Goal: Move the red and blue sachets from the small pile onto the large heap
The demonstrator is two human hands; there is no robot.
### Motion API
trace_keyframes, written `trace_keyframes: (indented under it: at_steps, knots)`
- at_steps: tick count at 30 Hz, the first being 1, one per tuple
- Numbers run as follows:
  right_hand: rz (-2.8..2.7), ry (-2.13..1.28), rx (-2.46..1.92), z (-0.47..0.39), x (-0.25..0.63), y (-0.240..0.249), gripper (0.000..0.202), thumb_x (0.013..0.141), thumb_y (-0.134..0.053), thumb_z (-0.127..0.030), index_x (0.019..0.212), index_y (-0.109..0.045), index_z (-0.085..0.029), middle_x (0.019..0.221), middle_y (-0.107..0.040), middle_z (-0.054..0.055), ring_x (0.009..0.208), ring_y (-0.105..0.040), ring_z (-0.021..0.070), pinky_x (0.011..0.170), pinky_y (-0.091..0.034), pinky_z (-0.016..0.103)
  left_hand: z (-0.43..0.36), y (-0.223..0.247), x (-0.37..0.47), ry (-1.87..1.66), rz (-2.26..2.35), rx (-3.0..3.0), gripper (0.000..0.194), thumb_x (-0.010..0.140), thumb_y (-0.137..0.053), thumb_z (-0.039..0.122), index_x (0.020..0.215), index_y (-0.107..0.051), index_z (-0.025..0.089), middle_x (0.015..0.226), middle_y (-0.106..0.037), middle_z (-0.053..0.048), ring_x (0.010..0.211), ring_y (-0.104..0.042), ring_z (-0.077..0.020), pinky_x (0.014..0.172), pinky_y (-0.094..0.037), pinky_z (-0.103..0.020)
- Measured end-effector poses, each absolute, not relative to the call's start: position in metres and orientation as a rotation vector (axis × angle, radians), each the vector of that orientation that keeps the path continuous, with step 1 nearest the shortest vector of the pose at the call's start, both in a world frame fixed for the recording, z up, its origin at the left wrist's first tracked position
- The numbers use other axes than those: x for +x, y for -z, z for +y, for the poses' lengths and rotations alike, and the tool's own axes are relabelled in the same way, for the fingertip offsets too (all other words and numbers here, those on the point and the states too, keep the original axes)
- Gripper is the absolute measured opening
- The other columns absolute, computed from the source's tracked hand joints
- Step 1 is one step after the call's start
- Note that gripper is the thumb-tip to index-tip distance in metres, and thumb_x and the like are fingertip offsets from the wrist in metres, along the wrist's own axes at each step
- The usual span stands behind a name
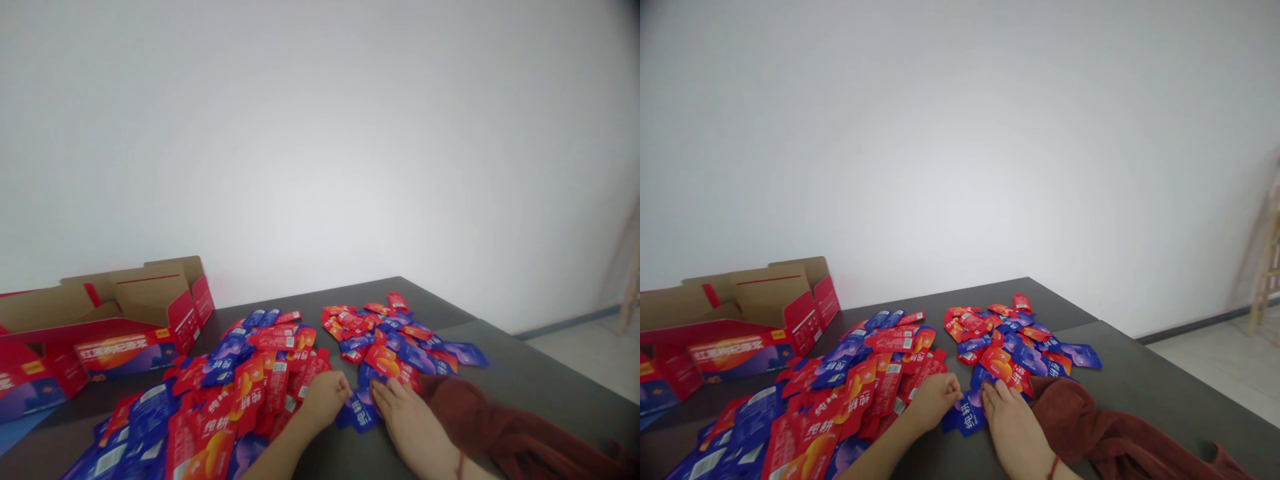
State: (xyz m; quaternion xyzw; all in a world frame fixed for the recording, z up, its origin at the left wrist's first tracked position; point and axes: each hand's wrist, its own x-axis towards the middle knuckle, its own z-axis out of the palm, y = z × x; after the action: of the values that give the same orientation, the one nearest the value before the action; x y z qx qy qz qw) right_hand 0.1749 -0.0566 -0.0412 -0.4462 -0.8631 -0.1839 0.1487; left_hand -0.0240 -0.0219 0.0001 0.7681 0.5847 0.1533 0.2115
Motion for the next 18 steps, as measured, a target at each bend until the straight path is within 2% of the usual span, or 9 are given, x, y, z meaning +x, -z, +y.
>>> trace_keyframes:
  at_steps: [4, 7, 12, 15, 18]
  knots:
    - [-2.509, 0.441, -1.38, -0.048, 0.172, 0.03, 0.038, 0.085, -0.046, -0.008, 0.118, -0.064, -0.01, 0.123, -0.064, 0.012, 0.11, -0.054, 0.0264, 0.098, -0.041, 0.041, -0.022, 0.0, -0.024, -0.439, 1.61, 2.139, 0.01, 0.078, -0.053, 0.024, 0.079, -0.063, 0.019, 0.078, -0.067, 0.001, 0.075, -0.06, -0.015, 0.066, -0.036, -0.024]
    - [-2.572, 0.216, -1.275, -0.055, 0.162, 0.01, 0.035, 0.088, -0.045, -0.011, 0.118, -0.064, -0.014, 0.122, -0.064, 0.009, 0.103, -0.055, 0.0238, 0.094, -0.042, 0.037, -0.023, -0.001, -0.024, -0.433, 1.624, 2.143, 0.011, 0.079, -0.053, 0.024, 0.078, -0.062, 0.019, 0.077, -0.067, 0.001, 0.074, -0.059, -0.0151, 0.065, -0.036, -0.024]
    - [-2.632, -0.035, -0.982, -0.071, 0.163, -0.009, 0.041, 0.09, -0.043, -0.015, 0.128, -0.055, -0.022, 0.124, -0.063, 0.006, 0.099, -0.052, 0.0216, 0.089, -0.041, 0.035, -0.024, 0.0, -0.024, -0.426, 1.637, 2.198, 0.012, 0.08, -0.051, 0.023, 0.081, -0.062, 0.019, 0.077, -0.066, 0.001, 0.076, -0.059, -0.0156, 0.066, -0.036, -0.025]
    - [-2.632, -0.036, -0.94, -0.074, 0.177, -0.005, 0.043, 0.091, -0.042, -0.014, 0.13, -0.055, -0.025, 0.126, -0.062, 0.003, 0.099, -0.053, 0.0205, 0.088, -0.042, 0.034, -0.024, -0.001, -0.024, -0.417, 1.637, 2.189, 0.01, 0.079, -0.052, 0.022, 0.081, -0.062, 0.019, 0.077, -0.066, 0.001, 0.076, -0.059, -0.0154, 0.064, -0.036, -0.024]
    - [-2.557, 0.136, -1.058, -0.071, 0.196, 0.005, 0.045, 0.087, -0.041, -0.008, 0.127, -0.058, -0.019, 0.13, -0.06, 0.005, 0.104, -0.054, 0.0224, 0.093, -0.042, 0.037, -0.024, -0.002, -0.024, -0.433, 1.62, 2.172, 0.008, 0.079, -0.054, 0.023, 0.078, -0.061, 0.019, 0.076, -0.066, 0.001, 0.074, -0.059, -0.0146, 0.062, -0.035, -0.023]
